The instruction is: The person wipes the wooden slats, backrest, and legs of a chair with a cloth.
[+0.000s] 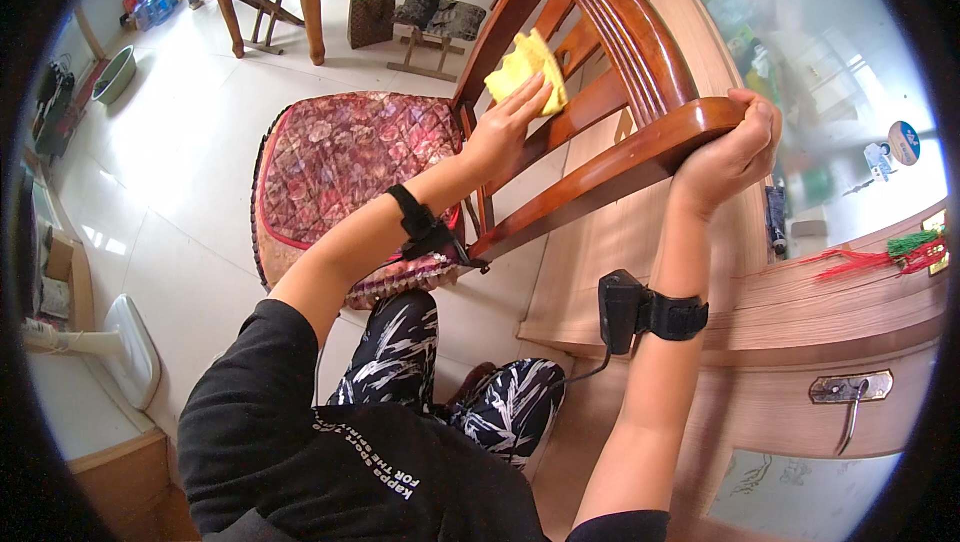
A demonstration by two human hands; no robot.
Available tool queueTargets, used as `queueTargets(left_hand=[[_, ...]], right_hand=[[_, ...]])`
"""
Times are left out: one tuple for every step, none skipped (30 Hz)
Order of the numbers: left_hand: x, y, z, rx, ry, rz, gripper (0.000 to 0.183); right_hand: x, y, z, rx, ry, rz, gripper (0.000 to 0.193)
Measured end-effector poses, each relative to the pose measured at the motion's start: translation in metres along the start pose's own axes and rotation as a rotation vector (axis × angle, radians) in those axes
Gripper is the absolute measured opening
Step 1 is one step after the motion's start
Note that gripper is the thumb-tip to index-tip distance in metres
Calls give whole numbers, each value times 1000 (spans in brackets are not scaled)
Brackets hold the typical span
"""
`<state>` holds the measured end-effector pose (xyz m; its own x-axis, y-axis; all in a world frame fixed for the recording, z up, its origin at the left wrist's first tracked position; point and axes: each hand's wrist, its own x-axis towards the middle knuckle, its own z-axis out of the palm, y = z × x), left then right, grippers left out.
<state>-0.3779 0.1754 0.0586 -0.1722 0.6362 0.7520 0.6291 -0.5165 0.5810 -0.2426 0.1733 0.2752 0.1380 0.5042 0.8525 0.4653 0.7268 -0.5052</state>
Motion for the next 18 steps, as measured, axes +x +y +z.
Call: queueTargets(left_hand=[[-12,-7,2,17,-23,-12,63],[-24,-11,4,31,-16,-24,63],[-37,-16,8,34,-26,-47,62],[-51,-22,11,37,-37,-70,61],[-65,-27,15,38,-50,-92,61],[-79,-28,17,-5,-86,-174,59],[-93,-28,19,-47,-121,-256,58],[-106,-28,20,-88,-156,-336,56],[-116,-32,20,-50,-152,-314,55],[-126,-36,21,-13,-147,-292,54],[-126,-31,16,20,-146,-269,52],[-124,-28,12,-3,-190,-375,50],[-119,-26,10,-17,-181,-353,49],[-110,-28,6,-21,-164,-333,48],[-98,-26,4,-33,-150,-311,48],[-83,-21,7,-88,-91,-324,45],[-63,-11,6,-93,-26,-296,44],[-40,0,2,-113,15,-259,43]], right_hand=[[0,-2,2,4,-8,19,36],[0,-3,2,5,-13,33,36],[1,-5,2,2,-14,16,36],[2,-6,3,0,-15,-1,36],[3,-6,2,-5,-15,-18,36],[3,-6,2,14,-5,5,35],[4,-6,0,7,-7,4,35],[4,-6,-3,3,-7,2,35],[4,-6,-4,2,-11,1,35],[2,-7,-3,22,9,-30,36],[2,-5,-3,30,13,-32,36],[1,-3,-3,38,16,-34,35],[1,-1,-5,46,20,-37,35],[0,-1,-4,43,14,-28,34],[0,-2,-4,44,12,-16,34],[-1,-5,-4,46,10,-4,34],[-2,-5,-4,40,11,8,34],[-1,-3,-4,35,11,-13,35]])
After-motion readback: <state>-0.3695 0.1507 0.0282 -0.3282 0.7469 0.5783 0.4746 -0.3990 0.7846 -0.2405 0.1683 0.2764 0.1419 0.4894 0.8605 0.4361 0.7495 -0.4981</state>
